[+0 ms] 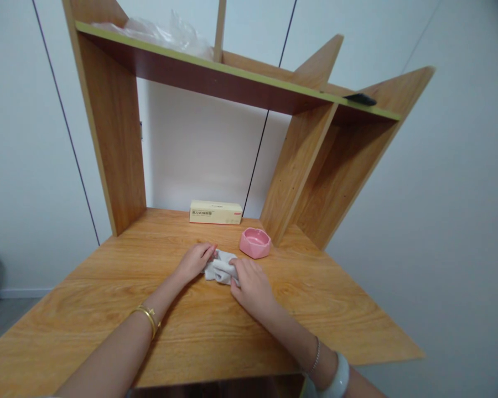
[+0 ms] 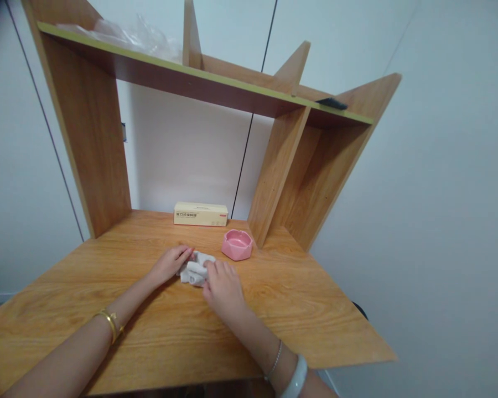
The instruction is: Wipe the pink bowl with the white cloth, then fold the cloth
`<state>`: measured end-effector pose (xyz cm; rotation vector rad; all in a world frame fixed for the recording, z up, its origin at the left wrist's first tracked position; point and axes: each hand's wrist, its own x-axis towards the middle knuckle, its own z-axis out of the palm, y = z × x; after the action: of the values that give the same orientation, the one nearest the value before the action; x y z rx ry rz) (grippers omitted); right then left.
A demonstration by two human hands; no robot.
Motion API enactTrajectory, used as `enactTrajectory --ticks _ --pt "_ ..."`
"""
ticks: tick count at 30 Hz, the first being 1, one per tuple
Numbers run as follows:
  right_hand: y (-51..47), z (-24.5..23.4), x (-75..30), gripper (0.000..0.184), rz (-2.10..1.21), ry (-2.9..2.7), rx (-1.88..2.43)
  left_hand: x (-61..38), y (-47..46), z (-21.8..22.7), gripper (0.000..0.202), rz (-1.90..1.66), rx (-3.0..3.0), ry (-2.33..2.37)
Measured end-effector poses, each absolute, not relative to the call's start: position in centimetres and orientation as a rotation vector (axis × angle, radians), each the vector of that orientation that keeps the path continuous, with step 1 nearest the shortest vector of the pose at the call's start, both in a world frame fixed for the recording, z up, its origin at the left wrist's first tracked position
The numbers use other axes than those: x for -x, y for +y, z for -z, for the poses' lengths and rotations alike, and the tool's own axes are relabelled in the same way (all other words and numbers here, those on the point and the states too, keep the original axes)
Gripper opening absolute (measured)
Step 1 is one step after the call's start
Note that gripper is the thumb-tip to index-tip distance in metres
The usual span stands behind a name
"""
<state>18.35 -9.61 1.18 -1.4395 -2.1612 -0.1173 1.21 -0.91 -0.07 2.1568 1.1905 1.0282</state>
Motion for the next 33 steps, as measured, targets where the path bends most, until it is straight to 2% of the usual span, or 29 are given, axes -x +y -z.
enactTrajectory --ticks 9,13,15,18,23,29,33 --pt "-8.7 -2.7 -25.7 0.016 -1.105 -1.002 1.262 -1.7 -1.9 -0.9 0.043 -1.185 -2.213 1.157" --pt "-10.1 -1.7 -30.3 0.009 -1.374 -0.764 1.34 -2.4 -2.3 -0.8 0.04 -1.065 -2.342 1.035" --pt "-10.7 -1.2 -32.4 0.012 -1.298 -0.719 1.425 -2.6 -2.5 -0.7 0.038 -1.02 -2.382 1.001" --pt "-11.4 -1.0 -34.7 0.021 -1.017 -0.693 1.53 -2.7 -2.6 -0.7 0.036 -0.963 -2.43 0.98" --pt "-12.3 -1.8 -35.6 0.013 -0.684 -0.902 1.761 -2.9 -2.8 -0.6 0.03 -0.949 -2.489 0.933" --pt "-12.1 -2.1 -34.9 0.053 -0.409 -1.313 2.101 -3.3 -3.1 -0.6 0.028 -0.845 -2.571 0.854" --pt "-12.5 -1.8 -35.9 0.052 -0.492 -1.358 2.149 -4.1 -3.8 -1.2 0.027 -0.806 -2.607 0.789"
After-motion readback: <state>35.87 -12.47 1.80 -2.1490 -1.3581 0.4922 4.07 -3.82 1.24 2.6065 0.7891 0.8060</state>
